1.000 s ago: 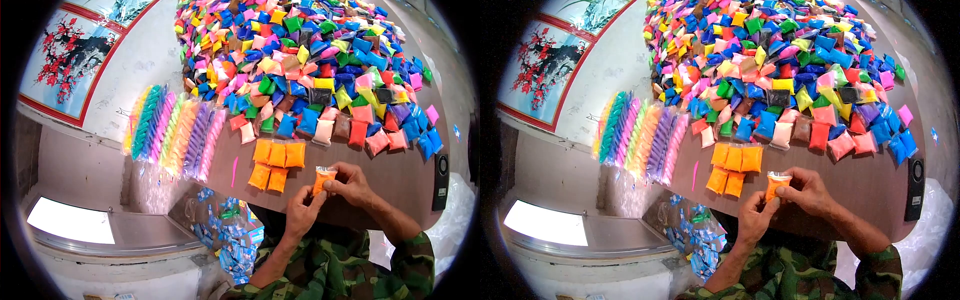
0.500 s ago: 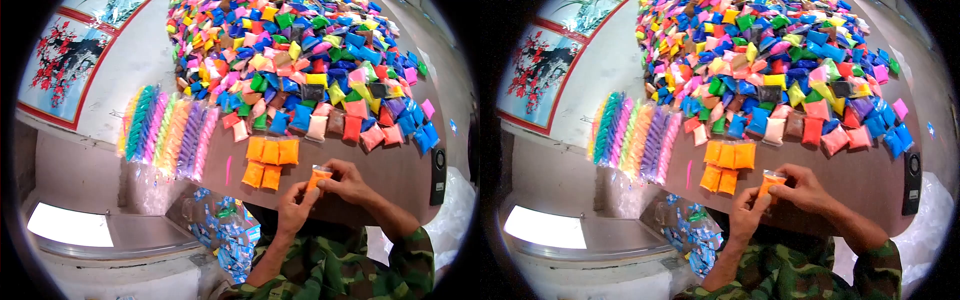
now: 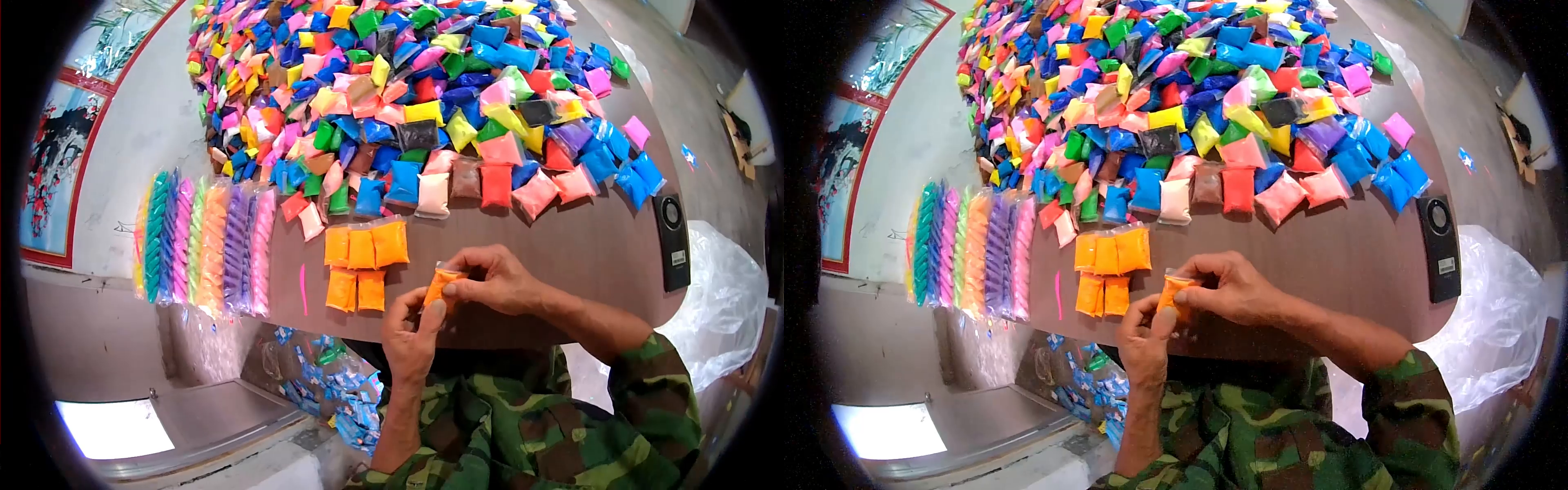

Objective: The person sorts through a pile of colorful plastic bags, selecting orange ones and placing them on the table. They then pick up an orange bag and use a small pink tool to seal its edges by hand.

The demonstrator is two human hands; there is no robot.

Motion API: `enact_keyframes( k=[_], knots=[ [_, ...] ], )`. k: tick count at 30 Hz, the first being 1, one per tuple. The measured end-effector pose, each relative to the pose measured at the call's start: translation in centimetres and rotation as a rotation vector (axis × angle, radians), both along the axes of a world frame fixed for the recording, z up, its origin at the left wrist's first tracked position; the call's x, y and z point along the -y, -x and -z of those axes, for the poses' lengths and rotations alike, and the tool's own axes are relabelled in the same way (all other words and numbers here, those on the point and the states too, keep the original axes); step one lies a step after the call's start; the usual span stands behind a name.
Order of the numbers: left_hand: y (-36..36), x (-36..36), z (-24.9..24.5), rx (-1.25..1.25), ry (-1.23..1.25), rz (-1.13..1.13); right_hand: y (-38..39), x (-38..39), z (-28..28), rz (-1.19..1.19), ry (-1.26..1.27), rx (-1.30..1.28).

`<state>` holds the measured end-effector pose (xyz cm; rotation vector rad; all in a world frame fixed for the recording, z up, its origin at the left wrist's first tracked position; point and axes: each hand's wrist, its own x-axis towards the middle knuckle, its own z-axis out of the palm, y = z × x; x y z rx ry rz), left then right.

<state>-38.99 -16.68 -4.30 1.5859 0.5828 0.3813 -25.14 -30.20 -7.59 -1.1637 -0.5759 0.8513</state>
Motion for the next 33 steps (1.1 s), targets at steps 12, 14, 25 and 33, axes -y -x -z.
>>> enact_keyframes(
  k=[12, 14, 25, 33],
  knots=[
    [0.2, -1.6, -0.7, -0.071, -0.375, 0.15, -0.3, -0.1, -0.2, -0.03, 0.067, 0.172],
    [0.2, -0.9, -0.7, -0.085, -0.213, 0.095, -0.3, -0.1, -0.2, -0.014, 0.078, 0.122],
    [0.8, -1.4, 0.7, -0.059, -0.342, 0.141, 0.1, -0.5, 0.4, 0.021, 0.065, 0.032],
    [0.4, -0.4, -0.4, -0.059, -0.016, 0.107, 0.3, -0.1, -0.3, 0.057, 0.055, -0.005]
  ],
)
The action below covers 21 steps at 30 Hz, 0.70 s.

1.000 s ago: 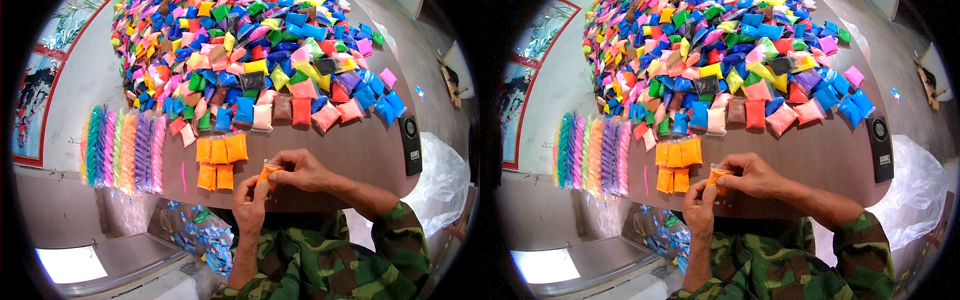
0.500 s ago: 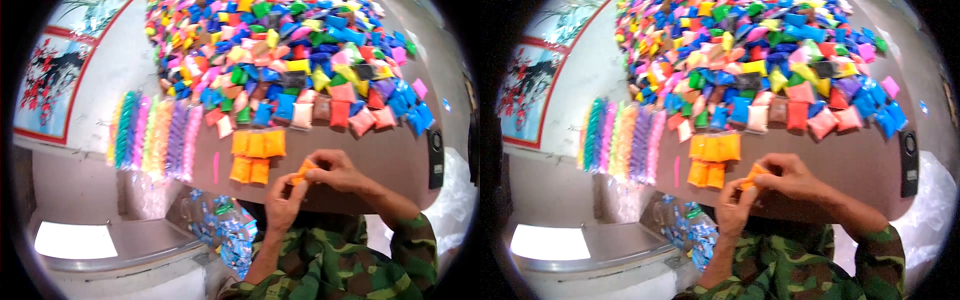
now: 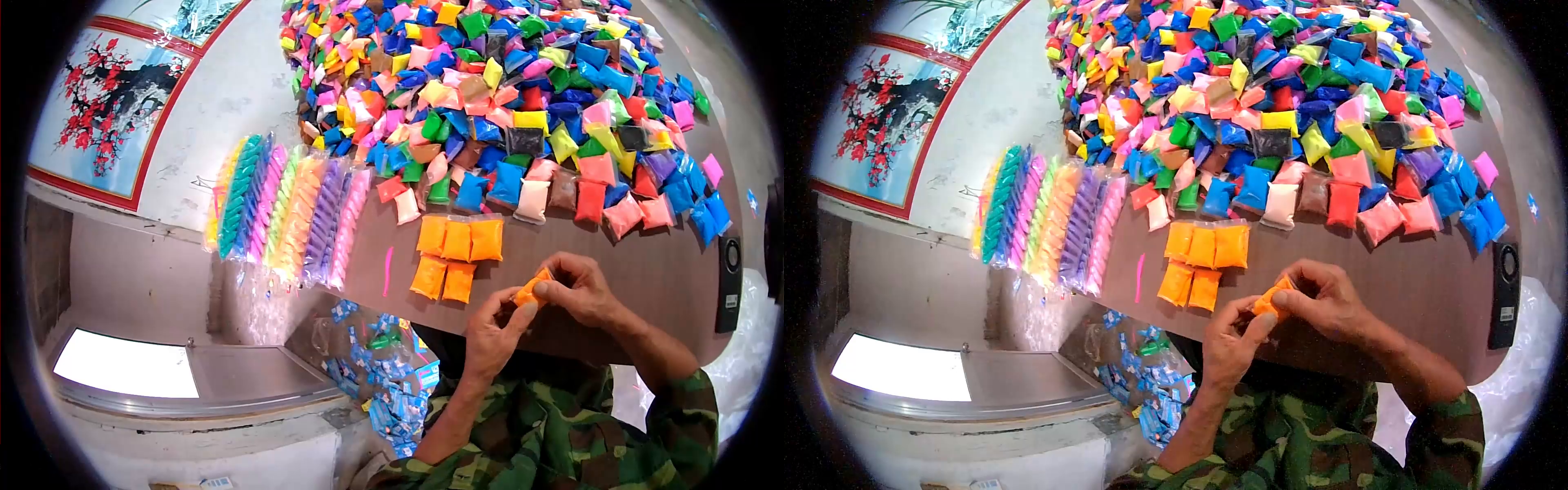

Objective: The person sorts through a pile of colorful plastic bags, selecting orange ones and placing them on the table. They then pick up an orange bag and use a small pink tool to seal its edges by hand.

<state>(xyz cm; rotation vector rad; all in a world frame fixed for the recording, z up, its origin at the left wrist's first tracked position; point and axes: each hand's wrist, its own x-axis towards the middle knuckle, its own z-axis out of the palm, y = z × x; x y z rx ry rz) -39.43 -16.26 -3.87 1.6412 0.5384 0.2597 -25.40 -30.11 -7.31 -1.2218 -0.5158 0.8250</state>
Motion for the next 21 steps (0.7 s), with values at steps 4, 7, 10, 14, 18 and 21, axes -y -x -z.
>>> enact_keyframes(
  k=[4, 7, 10, 14, 18, 21],
  knots=[
    [0.1, -0.5, 0.8, -0.025, -0.119, -0.003, 0.0, -0.1, -0.2, -0.018, 0.027, 0.001],
    [-0.1, -1.1, 0.9, 0.031, -0.27, 0.025, -0.1, -0.2, -0.3, -0.043, 0.046, 0.01],
    [-0.3, -0.9, 0.9, 0.042, -0.266, 0.001, -0.3, 0.1, -0.4, -0.061, 0.024, 0.031],
    [-0.1, -1.0, 0.8, 0.019, -0.047, -0.014, -0.3, 0.0, 0.1, -0.066, -0.082, -0.032],
    [-0.3, -0.4, 0.3, 0.012, -0.035, -0.051, -0.1, -0.2, 0.3, -0.04, -0.115, -0.031],
    [-0.3, -0.7, 1.0, 0.024, -0.176, -0.049, 0.1, -0.2, 0.6, -0.037, -0.143, -0.037]
  ],
)
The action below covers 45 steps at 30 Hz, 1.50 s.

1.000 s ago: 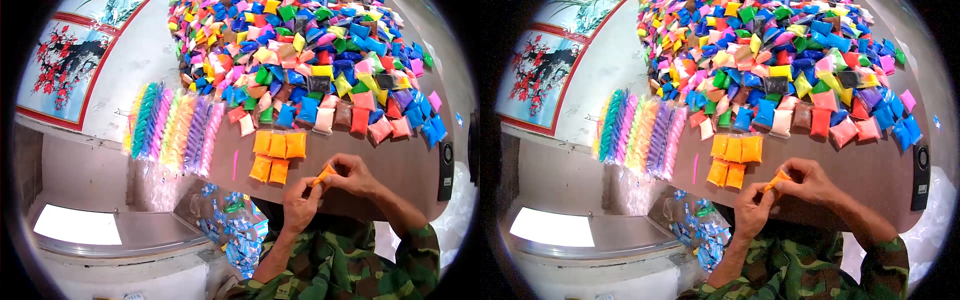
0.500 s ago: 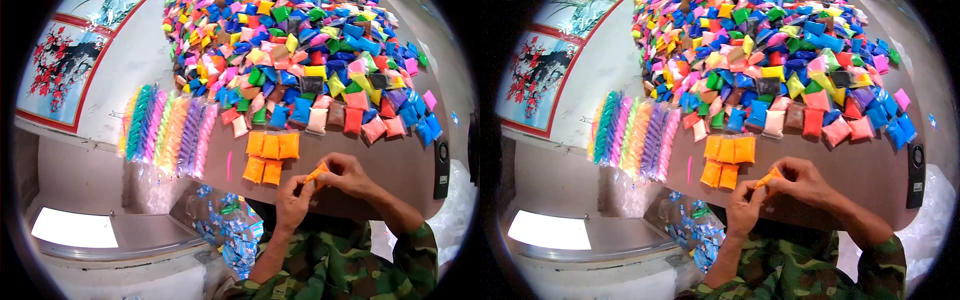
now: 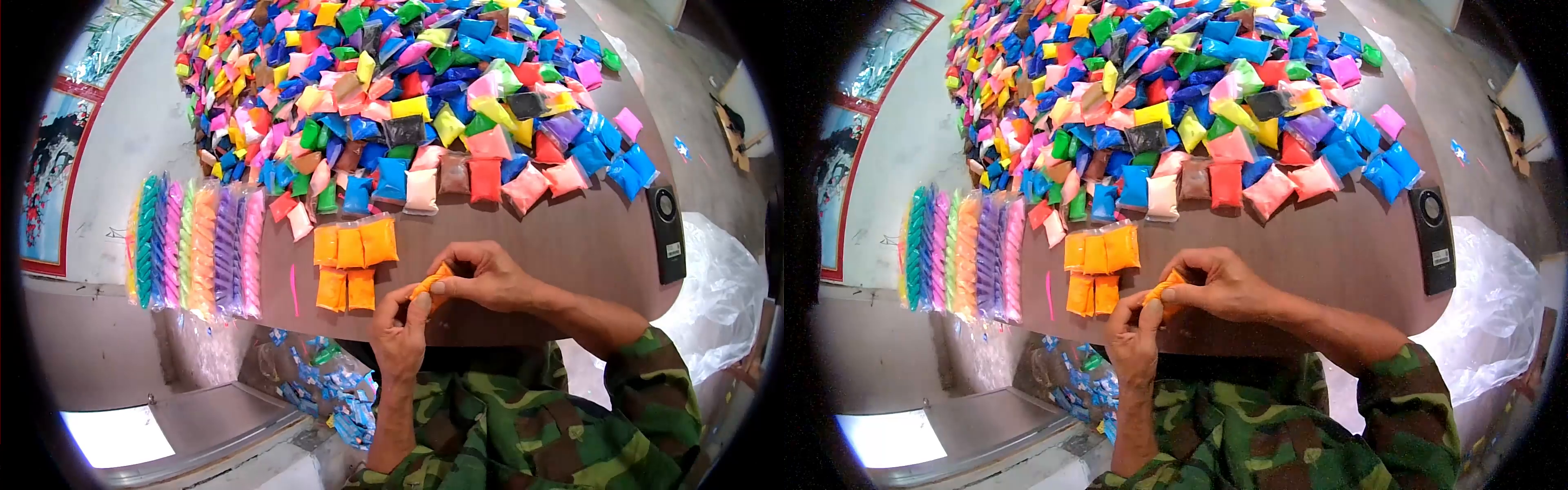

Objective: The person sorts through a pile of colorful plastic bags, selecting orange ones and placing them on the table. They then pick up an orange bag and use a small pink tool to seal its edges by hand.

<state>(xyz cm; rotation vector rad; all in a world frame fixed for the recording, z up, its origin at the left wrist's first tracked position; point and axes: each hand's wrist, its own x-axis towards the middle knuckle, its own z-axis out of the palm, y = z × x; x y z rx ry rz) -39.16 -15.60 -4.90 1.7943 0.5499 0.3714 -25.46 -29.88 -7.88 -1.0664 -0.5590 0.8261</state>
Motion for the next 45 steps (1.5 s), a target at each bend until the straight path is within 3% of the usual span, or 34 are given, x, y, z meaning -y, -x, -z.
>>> enact_keyframes(
  k=[5, 10, 26, 29, 45],
  knots=[
    [0.0, -0.5, 0.8, 0.034, -0.144, 0.004, -0.2, 0.2, -0.4, 0.021, 0.095, 0.122],
    [-0.4, 0.3, -0.8, 0.019, -0.021, 0.007, -0.1, -0.1, -0.5, 0.022, 0.035, -0.03],
    [-0.5, -0.4, 0.0, 0.036, -0.02, 0.057, -0.1, -0.2, -0.1, 0.004, 0.043, 0.108],
    [-0.7, 0.3, 0.0, 0.069, 0.233, -0.021, 0.0, -0.2, 0.2, 0.02, 0.024, 0.108],
    [0.1, -0.4, -0.6, -0.042, 0.076, 0.005, -0.2, -0.2, -0.3, -0.081, 0.029, -0.069]
  ],
)
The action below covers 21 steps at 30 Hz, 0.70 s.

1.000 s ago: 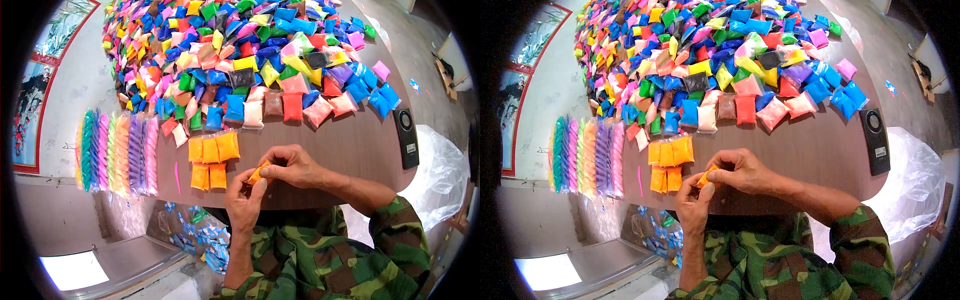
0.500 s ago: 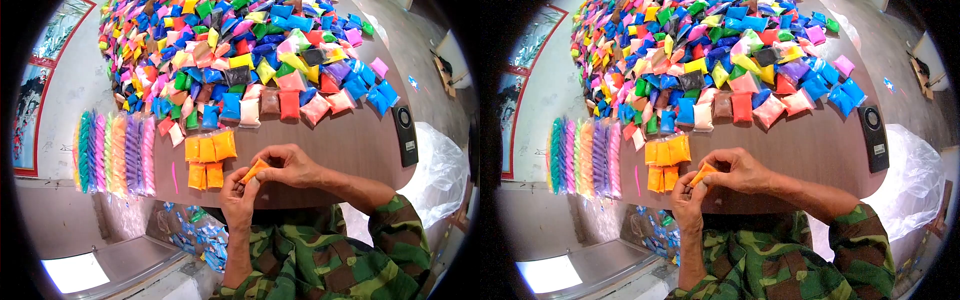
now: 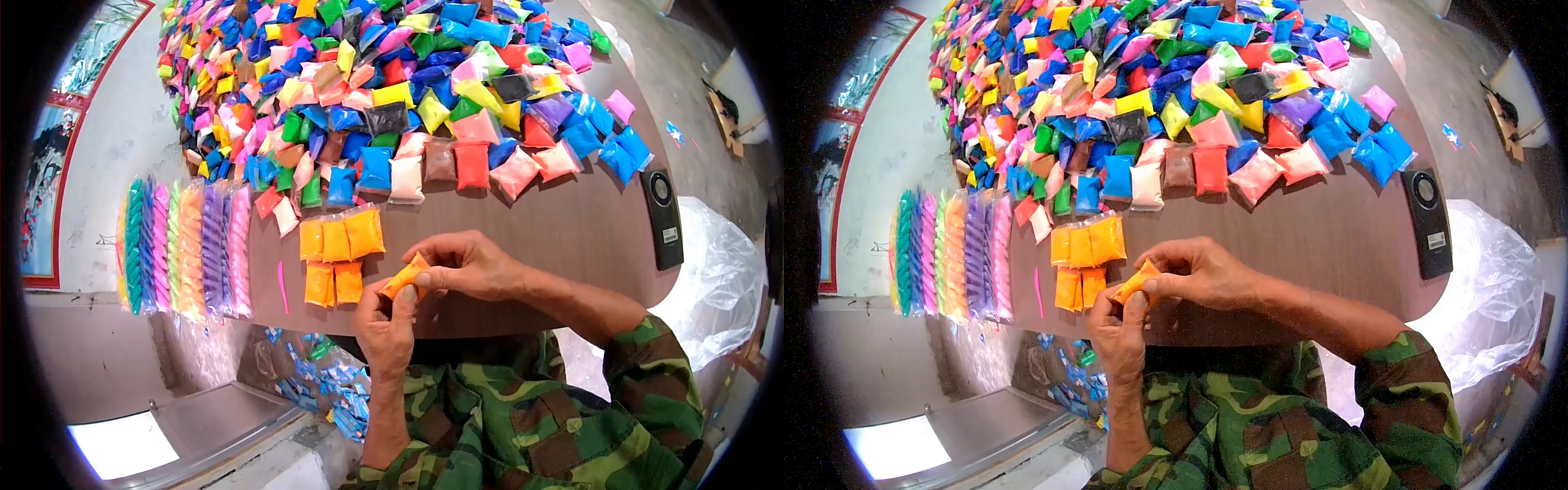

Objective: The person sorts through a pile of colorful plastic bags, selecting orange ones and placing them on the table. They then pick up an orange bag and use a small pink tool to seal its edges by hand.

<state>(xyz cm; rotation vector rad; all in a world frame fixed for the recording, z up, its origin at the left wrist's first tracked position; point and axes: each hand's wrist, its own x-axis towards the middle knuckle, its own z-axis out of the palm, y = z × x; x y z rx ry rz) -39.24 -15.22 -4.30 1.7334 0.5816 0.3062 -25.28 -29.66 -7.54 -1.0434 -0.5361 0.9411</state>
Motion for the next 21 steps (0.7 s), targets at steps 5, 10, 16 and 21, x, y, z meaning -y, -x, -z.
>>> enact_keyframes(
  k=[5, 10, 16, 21],
  knots=[
    [-0.37, 0.77, 0.28, 0.056, 0.187, -0.002, 0.17, -0.06, 0.6, 0.071, 0.0, 0.005],
    [-0.22, 0.29, 0.65, 0.019, 0.235, -0.006, 0.13, -0.01, 0.39, 0.093, -0.012, 0.022],
    [0.05, 0.14, 0.57, -0.016, 0.117, 0.009, -0.1, 0.09, 0.25, 0.029, 0.064, 0.163],
    [-0.3, 0.11, 0.27, 0.014, 0.064, 0.007, -0.01, 0.16, 0.18, 0.065, 0.072, 0.185]
  ],
)
